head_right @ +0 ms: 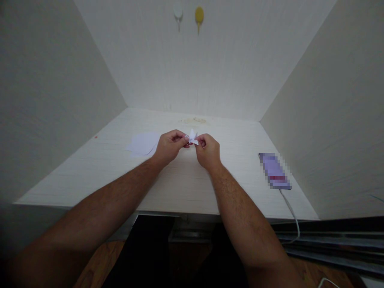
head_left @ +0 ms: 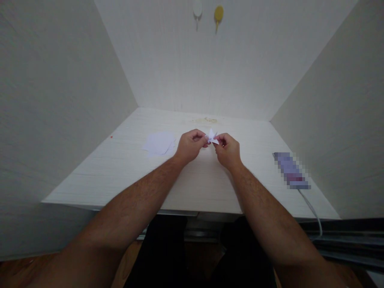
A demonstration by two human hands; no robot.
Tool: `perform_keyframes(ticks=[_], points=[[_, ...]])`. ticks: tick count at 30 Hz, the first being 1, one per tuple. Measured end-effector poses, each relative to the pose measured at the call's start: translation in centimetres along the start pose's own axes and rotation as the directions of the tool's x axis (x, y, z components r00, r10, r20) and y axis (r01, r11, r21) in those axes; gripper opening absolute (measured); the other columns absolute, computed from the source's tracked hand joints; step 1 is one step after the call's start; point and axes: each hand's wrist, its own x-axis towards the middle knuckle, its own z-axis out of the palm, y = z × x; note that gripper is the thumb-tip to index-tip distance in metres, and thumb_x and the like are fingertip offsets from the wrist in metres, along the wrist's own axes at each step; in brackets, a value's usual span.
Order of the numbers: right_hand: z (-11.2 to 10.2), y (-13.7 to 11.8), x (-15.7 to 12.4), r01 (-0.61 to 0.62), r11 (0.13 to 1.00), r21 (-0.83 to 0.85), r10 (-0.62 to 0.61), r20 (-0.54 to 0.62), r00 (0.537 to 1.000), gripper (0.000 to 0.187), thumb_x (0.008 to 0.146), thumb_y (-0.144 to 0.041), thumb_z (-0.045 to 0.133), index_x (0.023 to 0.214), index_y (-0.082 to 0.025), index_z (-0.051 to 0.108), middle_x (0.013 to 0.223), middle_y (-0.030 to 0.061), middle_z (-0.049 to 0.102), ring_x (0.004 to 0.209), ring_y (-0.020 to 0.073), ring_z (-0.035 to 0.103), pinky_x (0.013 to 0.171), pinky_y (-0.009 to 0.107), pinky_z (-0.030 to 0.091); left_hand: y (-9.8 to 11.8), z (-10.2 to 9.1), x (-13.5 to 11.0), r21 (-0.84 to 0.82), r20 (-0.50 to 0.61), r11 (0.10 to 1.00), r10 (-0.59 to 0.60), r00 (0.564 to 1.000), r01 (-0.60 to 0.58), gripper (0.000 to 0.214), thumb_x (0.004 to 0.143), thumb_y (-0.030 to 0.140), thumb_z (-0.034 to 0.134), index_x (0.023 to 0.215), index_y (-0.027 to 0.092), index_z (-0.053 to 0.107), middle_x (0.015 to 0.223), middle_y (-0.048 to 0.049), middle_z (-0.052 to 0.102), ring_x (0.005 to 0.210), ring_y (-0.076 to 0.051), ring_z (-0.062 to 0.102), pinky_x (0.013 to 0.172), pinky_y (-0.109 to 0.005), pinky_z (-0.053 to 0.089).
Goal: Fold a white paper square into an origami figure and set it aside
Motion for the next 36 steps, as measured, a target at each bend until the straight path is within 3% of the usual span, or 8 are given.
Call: perform_keyframes(ticks=[7, 16, 25, 30, 36], points=[[0.0, 0.9, 0.0, 0.001, 1.0, 0.031, -0.003, 0.059, 0.998, 0.009, 0.08, -0.019, 0.053, 0.085, -0.021, 0.06, 0.066, -0.002, 0.056, 0.06, 0.0125, 0.049, 0.056, 0.025, 0.04, 0.2, -0.2, -0.1, -0.001, -0.011, 1.0, -0.019, 1.0, 0.019, 0.021, 0.07, 0.029, 0.076, 0.073, 0.012, 0.065, 0.067, -0.0043, 0.07, 0.059, -0.011, 0.065, 0.06, -0.024, 0.054], [-0.1, 0.6, 0.1, -0.063, 0.996, 0.062, 0.059, 0.066, 0.996, 0.007, 0.079, -0.023, 0.058, 0.085, -0.02, 0.061, 0.064, -0.0027, 0.056, 0.059, 0.012, 0.051, 0.055, 0.024, 0.041, 0.2, 0.0, -0.3, -0.005, -0.017, 1.0, -0.011, 1.0, 0.011, 0.023, 0.073, 0.033, 0.074, 0.076, 0.013, 0.062, 0.071, -0.0053, 0.071, 0.066, -0.014, 0.068, 0.065, -0.028, 0.058], [0.0, -0.7, 0.2, -0.202, 0.94, 0.275, 0.173, 0.124, 0.977, 0.014, 0.073, -0.028, 0.066, 0.08, -0.019, 0.058, 0.054, -0.0046, 0.057, 0.046, 0.0108, 0.053, 0.047, 0.024, 0.043, 0.5, 0.1, -0.3, 0.138, -0.062, 0.989, 0.07, 0.996, -0.061, 0.011, 0.08, 0.024, 0.065, 0.078, 0.015, 0.059, 0.066, -0.0019, 0.068, 0.058, -0.01, 0.065, 0.057, -0.022, 0.055], [-0.3, -1.3, 0.4, -0.191, 0.914, 0.357, 0.182, 0.059, 0.982, 0.017, 0.075, -0.03, 0.062, 0.088, -0.021, 0.056, 0.06, -0.0059, 0.059, 0.045, 0.0089, 0.053, 0.046, 0.023, 0.045, 0.3, 0.0, 0.1, 0.09, -0.006, 0.995, 0.038, 0.999, -0.037, 0.012, 0.08, 0.024, 0.065, 0.08, 0.015, 0.057, 0.064, -0.001, 0.066, 0.061, -0.012, 0.066, 0.057, -0.023, 0.055], [-0.5, -1.1, 0.4, -0.166, 0.936, 0.309, 0.154, 0.066, 0.986, 0.013, 0.076, -0.032, 0.064, 0.078, -0.02, 0.058, 0.052, -0.0049, 0.057, 0.044, 0.0095, 0.052, 0.045, 0.023, 0.043, 0.3, -0.1, -0.1, 0.093, 0.048, 0.995, 0.018, 0.999, -0.023, 0.013, 0.08, 0.024, 0.066, 0.079, 0.016, 0.056, 0.065, -0.0007, 0.066, 0.057, -0.01, 0.063, 0.055, -0.022, 0.054]])
